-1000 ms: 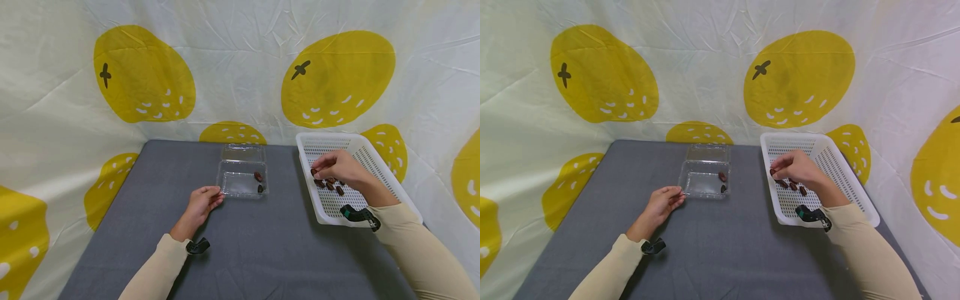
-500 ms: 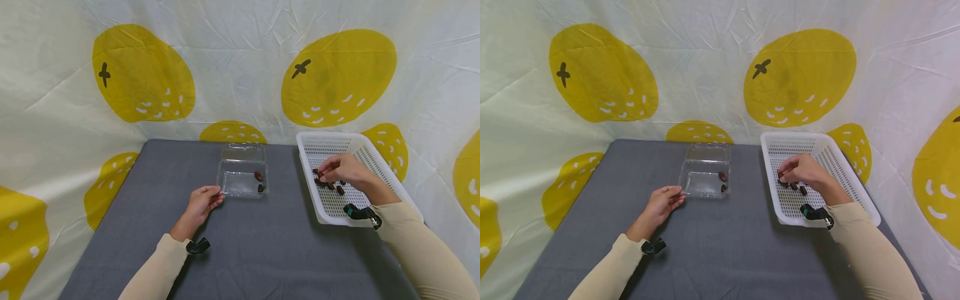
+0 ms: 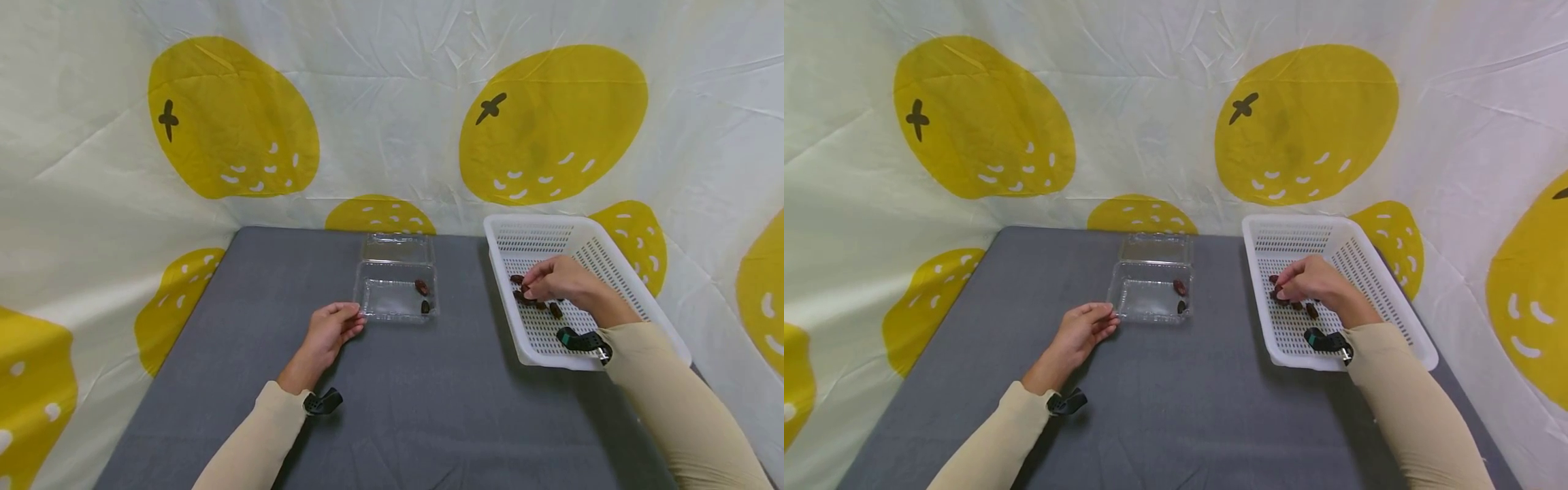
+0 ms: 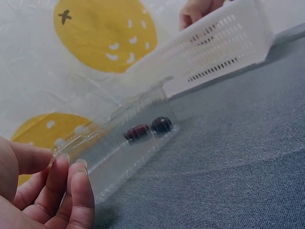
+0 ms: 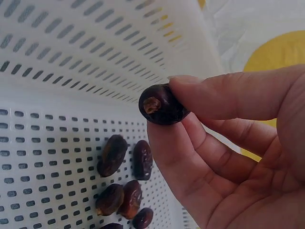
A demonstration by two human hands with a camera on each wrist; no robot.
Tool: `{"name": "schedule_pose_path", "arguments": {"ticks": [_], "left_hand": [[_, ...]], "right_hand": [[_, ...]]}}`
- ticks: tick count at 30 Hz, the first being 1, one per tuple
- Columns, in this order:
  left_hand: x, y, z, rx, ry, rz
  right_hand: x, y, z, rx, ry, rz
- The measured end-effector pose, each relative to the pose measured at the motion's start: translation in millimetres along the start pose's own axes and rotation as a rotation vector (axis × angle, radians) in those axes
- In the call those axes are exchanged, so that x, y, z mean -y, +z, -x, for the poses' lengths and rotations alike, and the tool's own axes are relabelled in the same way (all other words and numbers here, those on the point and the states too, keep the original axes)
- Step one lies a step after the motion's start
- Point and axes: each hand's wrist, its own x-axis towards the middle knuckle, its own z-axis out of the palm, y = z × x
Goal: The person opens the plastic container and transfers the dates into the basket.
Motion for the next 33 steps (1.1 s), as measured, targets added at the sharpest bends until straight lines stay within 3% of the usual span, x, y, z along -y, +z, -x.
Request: {"name": "schedule_pose_path", "arguments": {"ticks": [17,26,33], "left_hand": [[0.1,-1.5,-1.6,-0.004,-0.014,-0.024],[-1.5,-1.5,-0.2,0.002,-0.018,-0.031],[-1.0,-0.9,0.8,-0.010,-0.023,0.018]], "right_hand": [[-19,4,-15,0.067,0.126,0.008],[-21,4,-18,0.078,0.138,0.033],[-21,7,-17,0.084,0.140,0.044]]}}
